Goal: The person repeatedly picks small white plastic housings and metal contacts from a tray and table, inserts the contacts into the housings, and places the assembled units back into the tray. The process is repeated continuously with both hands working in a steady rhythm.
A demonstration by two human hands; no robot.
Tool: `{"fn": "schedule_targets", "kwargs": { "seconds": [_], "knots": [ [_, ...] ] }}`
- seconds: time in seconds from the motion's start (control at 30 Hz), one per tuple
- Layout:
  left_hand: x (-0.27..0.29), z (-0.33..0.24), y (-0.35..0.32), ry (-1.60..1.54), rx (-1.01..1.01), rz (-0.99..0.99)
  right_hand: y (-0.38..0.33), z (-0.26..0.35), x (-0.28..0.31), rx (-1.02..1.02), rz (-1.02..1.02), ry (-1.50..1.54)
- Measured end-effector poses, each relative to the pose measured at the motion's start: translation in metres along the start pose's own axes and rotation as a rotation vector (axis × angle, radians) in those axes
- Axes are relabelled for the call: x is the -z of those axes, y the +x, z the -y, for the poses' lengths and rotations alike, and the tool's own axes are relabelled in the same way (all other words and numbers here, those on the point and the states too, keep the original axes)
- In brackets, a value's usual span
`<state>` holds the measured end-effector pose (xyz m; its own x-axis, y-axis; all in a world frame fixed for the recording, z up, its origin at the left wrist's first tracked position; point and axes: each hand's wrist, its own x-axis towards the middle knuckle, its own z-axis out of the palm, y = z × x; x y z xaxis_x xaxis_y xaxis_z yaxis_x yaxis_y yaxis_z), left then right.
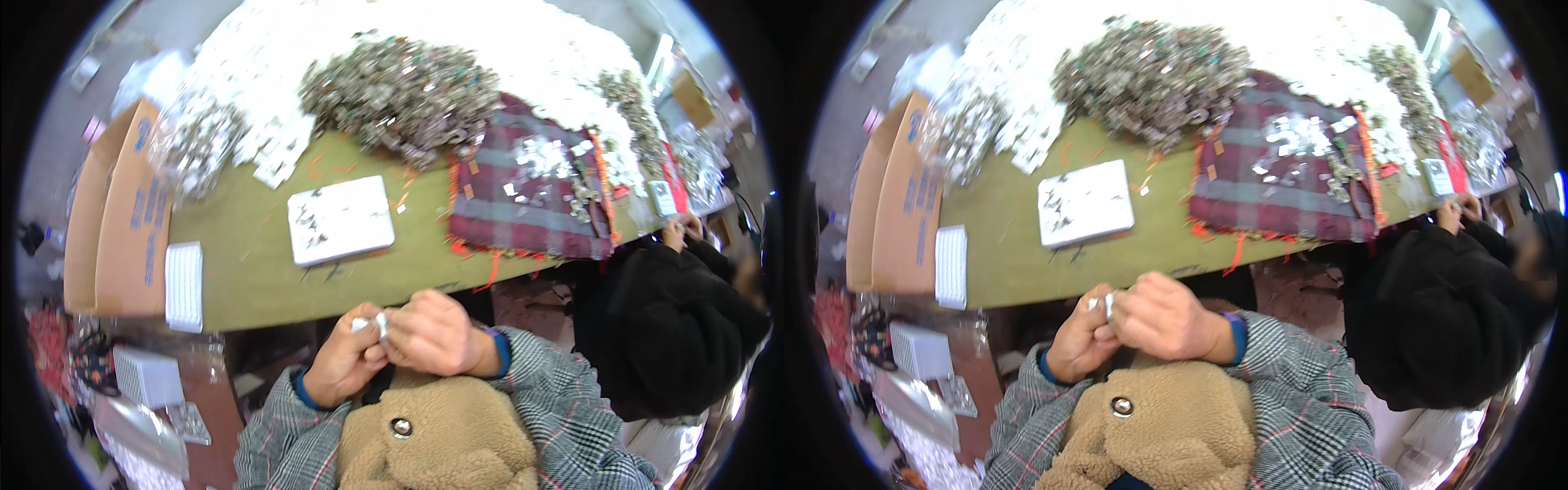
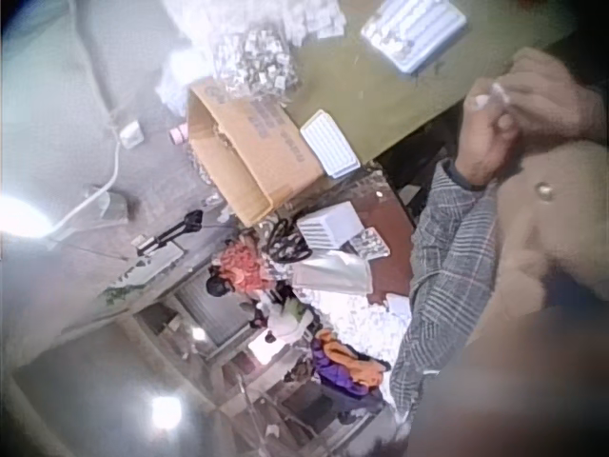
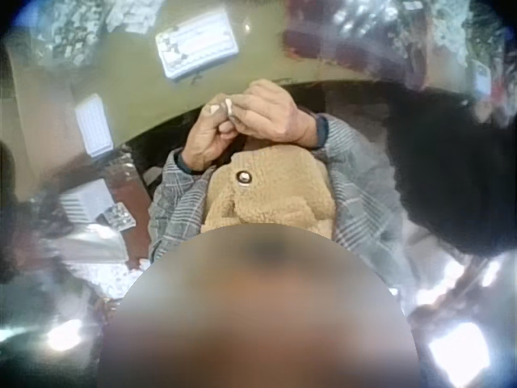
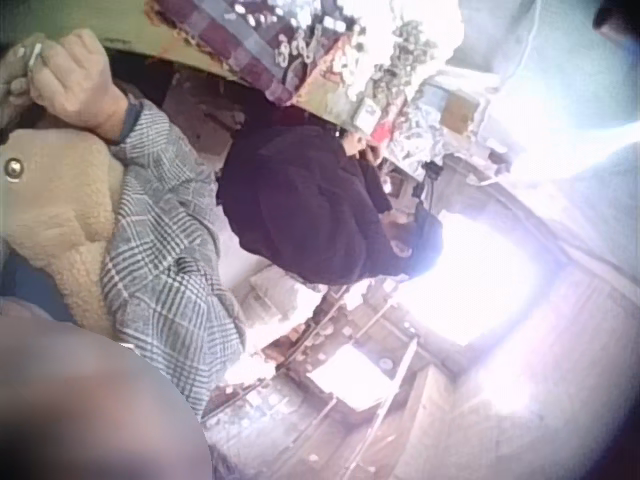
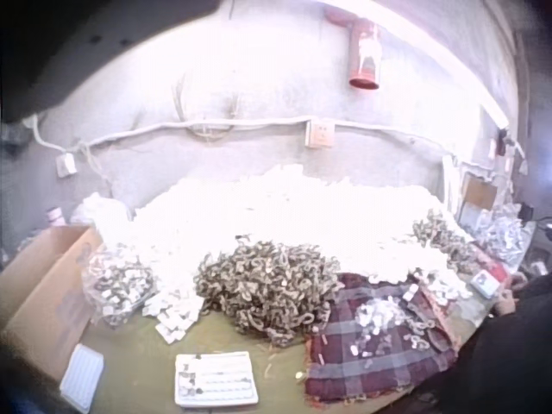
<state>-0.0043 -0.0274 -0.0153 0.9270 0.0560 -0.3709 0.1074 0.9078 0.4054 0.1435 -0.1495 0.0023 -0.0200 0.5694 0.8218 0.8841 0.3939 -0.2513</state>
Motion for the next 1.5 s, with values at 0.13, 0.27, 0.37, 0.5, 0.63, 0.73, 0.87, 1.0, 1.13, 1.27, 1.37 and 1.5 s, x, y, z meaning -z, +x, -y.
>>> {"fn": "schedule_targets", "kwargs": {
  "seconds": [0.13,0.27,0.37,0.5,0.63,0.73,0.87,1.0,1.13,1.27,1.37,1.5],
  "knots": [
    [-0.001,-0.006,0.011,-0.169,0.082,0.108,-0.010,-0.009,0.015,-0.059,0.004,0.045],
    [0.001,-0.006,0.023,-0.138,0.066,0.142,-0.028,-0.026,0.054,-0.193,-0.038,0.000],
    [0.001,-0.006,0.030,-0.129,0.054,0.161,-0.043,-0.053,0.096,-0.733,-0.237,-0.376],
    [-0.003,-0.006,0.039,-0.079,0.094,0.131,-0.056,-0.082,0.127,-0.819,-0.097,-0.451],
    [-0.009,-0.006,0.041,-0.018,0.102,0.090,-0.056,-0.100,0.133,-0.706,0.155,-0.467],
    [-0.012,-0.005,0.042,0.001,0.086,0.094,-0.053,-0.105,0.131,-0.707,0.181,-0.492],
    [-0.010,-0.004,0.039,0.026,0.078,0.040,-0.048,-0.097,0.117,-0.756,0.034,-0.483],
    [-0.005,-0.001,0.035,-0.038,0.062,0.020,-0.045,-0.084,0.110,-0.898,-0.147,-0.279],
    [0.000,-0.002,0.031,-0.063,0.027,0.095,-0.042,-0.085,0.121,-1.133,-0.220,-0.010],
    [0.002,-0.004,0.026,-0.072,0.034,0.072,-0.043,-0.087,0.117,-1.329,-0.290,0.331],
    [0.002,-0.005,0.023,-0.067,0.035,0.032,-0.045,-0.092,0.110,-1.229,-0.386,0.311],
    [0.000,-0.005,0.025,-0.080,0.028,0.038,-0.050,-0.095,0.112,-1.240,-0.421,0.419]
  ]
}}
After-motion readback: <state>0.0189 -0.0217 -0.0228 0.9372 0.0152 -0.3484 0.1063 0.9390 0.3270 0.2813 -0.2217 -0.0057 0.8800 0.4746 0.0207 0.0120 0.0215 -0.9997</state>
